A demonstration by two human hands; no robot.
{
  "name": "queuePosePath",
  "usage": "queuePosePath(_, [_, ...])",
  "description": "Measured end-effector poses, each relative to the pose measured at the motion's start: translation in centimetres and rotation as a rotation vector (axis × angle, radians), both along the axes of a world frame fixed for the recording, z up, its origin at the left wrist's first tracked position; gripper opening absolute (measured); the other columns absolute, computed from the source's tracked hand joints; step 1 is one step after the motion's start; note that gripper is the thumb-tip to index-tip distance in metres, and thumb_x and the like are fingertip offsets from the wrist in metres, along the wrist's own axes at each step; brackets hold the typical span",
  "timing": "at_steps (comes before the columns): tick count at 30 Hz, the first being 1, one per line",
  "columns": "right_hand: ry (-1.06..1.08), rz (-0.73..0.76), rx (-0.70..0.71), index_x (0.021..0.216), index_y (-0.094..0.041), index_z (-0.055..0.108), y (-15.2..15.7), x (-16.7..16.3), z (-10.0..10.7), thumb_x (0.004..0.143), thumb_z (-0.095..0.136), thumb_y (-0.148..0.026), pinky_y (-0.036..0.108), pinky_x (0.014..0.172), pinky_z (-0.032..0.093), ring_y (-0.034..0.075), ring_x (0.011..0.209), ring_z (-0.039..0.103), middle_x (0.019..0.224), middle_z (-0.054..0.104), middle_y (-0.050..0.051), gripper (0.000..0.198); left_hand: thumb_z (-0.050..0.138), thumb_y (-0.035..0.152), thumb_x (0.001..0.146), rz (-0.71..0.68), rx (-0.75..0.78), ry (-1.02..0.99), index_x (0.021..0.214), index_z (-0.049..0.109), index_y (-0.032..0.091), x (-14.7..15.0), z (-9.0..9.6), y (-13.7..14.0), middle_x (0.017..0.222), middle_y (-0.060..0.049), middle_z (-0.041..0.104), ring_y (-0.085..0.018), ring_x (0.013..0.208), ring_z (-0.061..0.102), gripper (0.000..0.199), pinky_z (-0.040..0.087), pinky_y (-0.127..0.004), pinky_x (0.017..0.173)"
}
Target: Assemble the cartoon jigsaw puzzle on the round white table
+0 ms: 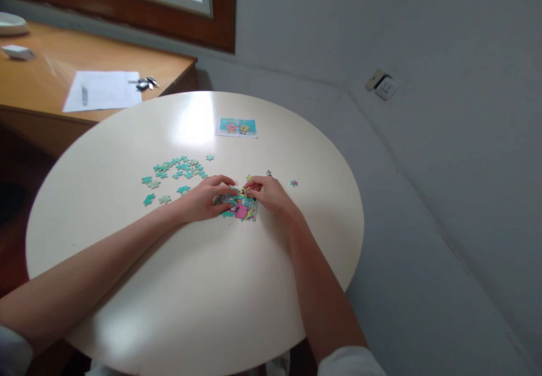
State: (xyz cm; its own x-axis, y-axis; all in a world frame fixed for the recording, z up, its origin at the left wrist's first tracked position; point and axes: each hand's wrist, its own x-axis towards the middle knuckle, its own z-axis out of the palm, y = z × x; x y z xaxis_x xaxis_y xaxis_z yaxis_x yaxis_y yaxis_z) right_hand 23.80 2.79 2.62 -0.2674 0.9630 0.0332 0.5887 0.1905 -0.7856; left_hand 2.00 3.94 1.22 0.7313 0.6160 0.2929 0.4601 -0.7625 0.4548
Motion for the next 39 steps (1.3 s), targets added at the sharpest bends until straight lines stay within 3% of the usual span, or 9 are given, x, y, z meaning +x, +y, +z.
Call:
queuePosePath(16, [-0.045,-0.017,0.026,0.076,-0.02,0.072,0.02,-0.23,-0.11,0.071,0.064,-0.021,0.029,0.07,0.045,0.013,0.071,0.054,0.077,0.064,0.001,0.01,0.057,0.029,0.083,-0.005,0.014,0.053,0.111,0.068,0.022,-0.05,0.27,-0.21,0.12,-0.012,0.057,-0.027,0.11,0.056,0.031,0.041,-0.045,0.1])
queuePosePath(25, [-0.06,-0.028,0.049,0.085,-0.02,0.062,-0.24,-0.67,0.14,0.07,0.062,-0.016,0.027,0.068,0.04,0.012,0.069,0.049,0.074,0.057,-0.002,0.016,0.056,0.029,0.083,-0.004,0.03,0.058,0.112,0.067,0.021,-0.02,0.17,-0.25,0.12,-0.012,0.057,-0.028,0.11,0.056,0.033,0.041,-0.045,0.1])
queuePosePath(32, [-0.064,-0.03,0.085,0.076,-0.019,0.059,-0.13,-0.65,0.15,0.068,0.062,-0.019,0.026,0.065,0.039,0.012,0.067,0.049,0.071,0.056,-0.002,0.008,0.051,0.029,0.087,-0.012,0.052,0.093,0.123,0.061,0.024,-0.04,0.28,-0.57,0.123,-0.013,0.055,-0.029,0.114,0.052,0.038,0.04,-0.047,0.1])
queuePosePath(39, [-0.008,-0.146,0.153,0.071,-0.018,0.059,0.07,-0.37,0.12,0.071,0.059,-0.023,0.026,0.063,0.04,0.012,0.062,0.05,0.065,0.055,-0.002,0.005,0.051,0.035,0.088,-0.022,0.092,0.132,0.127,0.059,0.025,-0.03,0.02,-0.77,0.128,-0.014,0.052,-0.031,0.118,0.048,0.041,0.038,-0.05,0.101])
